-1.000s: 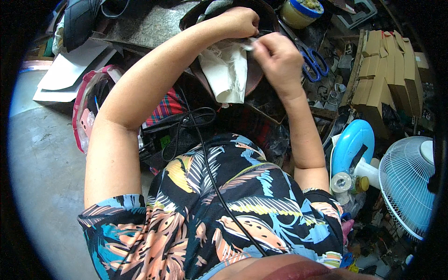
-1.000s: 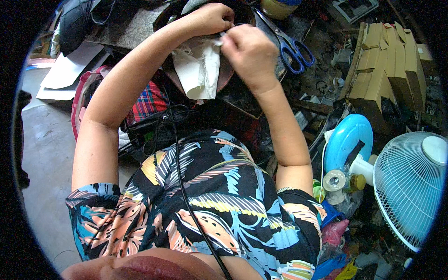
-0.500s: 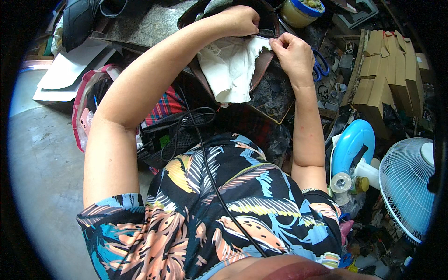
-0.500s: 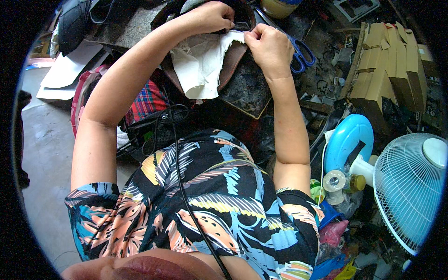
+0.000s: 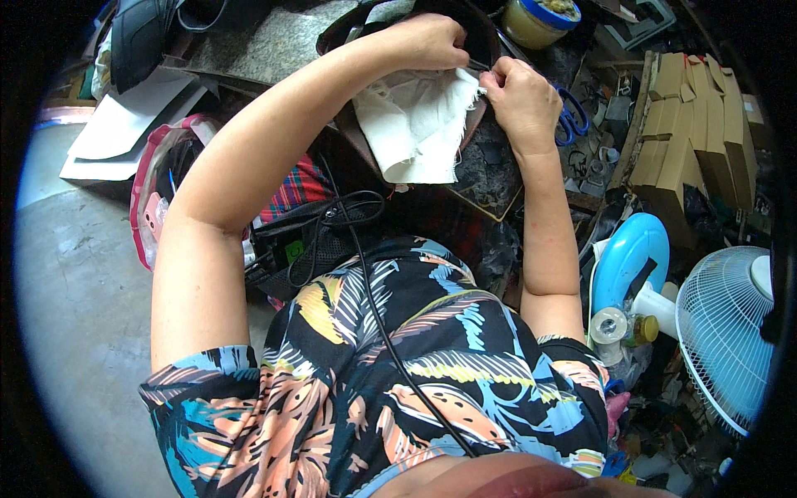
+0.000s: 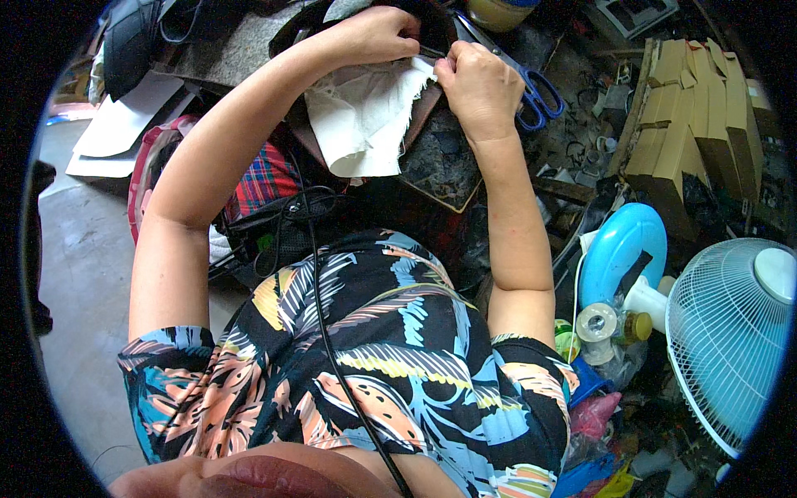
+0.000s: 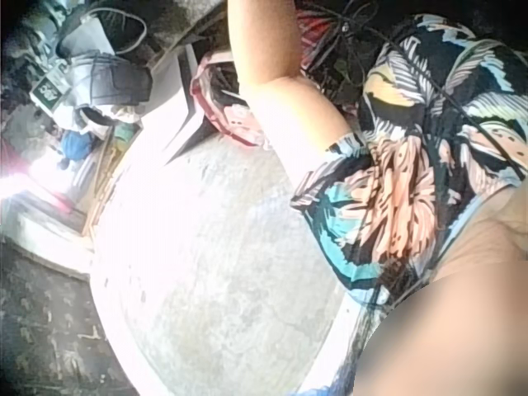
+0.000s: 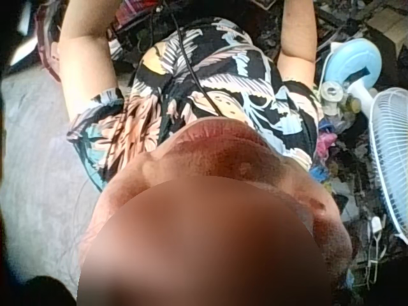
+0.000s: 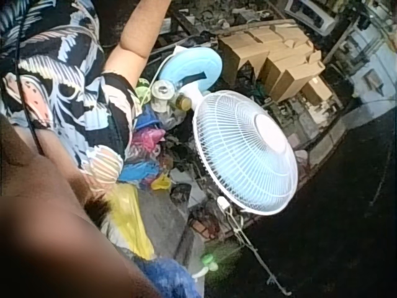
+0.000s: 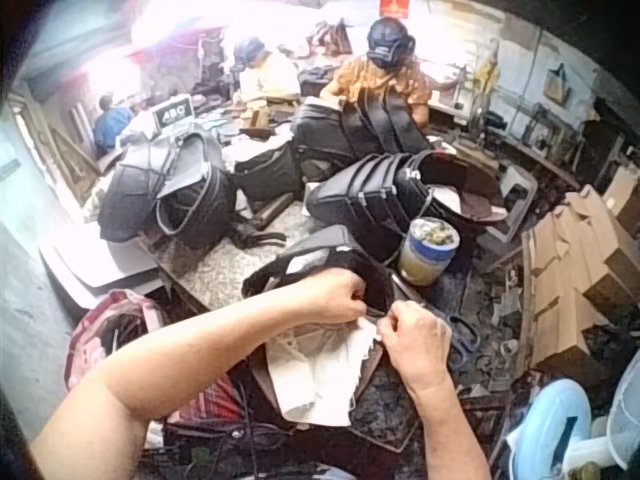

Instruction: The person inserts a white fabric piece into a black shoe, trims excess fabric with scissors, and presses the fabric into place. The person repeats this process for multiple areas of the shoe interior.

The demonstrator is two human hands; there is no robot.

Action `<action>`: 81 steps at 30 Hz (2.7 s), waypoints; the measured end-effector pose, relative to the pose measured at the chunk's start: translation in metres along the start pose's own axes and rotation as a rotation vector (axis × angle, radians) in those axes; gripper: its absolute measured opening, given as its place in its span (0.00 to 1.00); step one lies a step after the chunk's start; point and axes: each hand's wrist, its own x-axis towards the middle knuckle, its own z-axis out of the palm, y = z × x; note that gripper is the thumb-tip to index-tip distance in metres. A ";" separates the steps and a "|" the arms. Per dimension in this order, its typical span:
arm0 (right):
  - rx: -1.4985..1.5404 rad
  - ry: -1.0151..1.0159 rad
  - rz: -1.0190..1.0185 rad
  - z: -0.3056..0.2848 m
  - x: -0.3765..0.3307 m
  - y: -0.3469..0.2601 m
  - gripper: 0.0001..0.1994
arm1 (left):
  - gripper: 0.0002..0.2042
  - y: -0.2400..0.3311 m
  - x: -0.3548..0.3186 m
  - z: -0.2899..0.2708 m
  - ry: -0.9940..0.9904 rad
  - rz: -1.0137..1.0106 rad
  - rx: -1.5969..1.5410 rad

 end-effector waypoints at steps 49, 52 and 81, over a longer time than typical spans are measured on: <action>0.129 0.164 -0.492 0.004 -0.032 -0.005 0.13 | 0.08 0.011 -0.048 -0.013 0.246 0.300 -0.002; 0.264 0.212 -0.390 0.002 -0.032 -0.003 0.18 | 0.08 0.014 -0.049 -0.014 0.144 0.301 0.042; -0.035 0.148 -0.317 0.012 0.013 -0.013 0.05 | 0.12 0.019 -0.067 -0.012 0.245 0.197 -0.039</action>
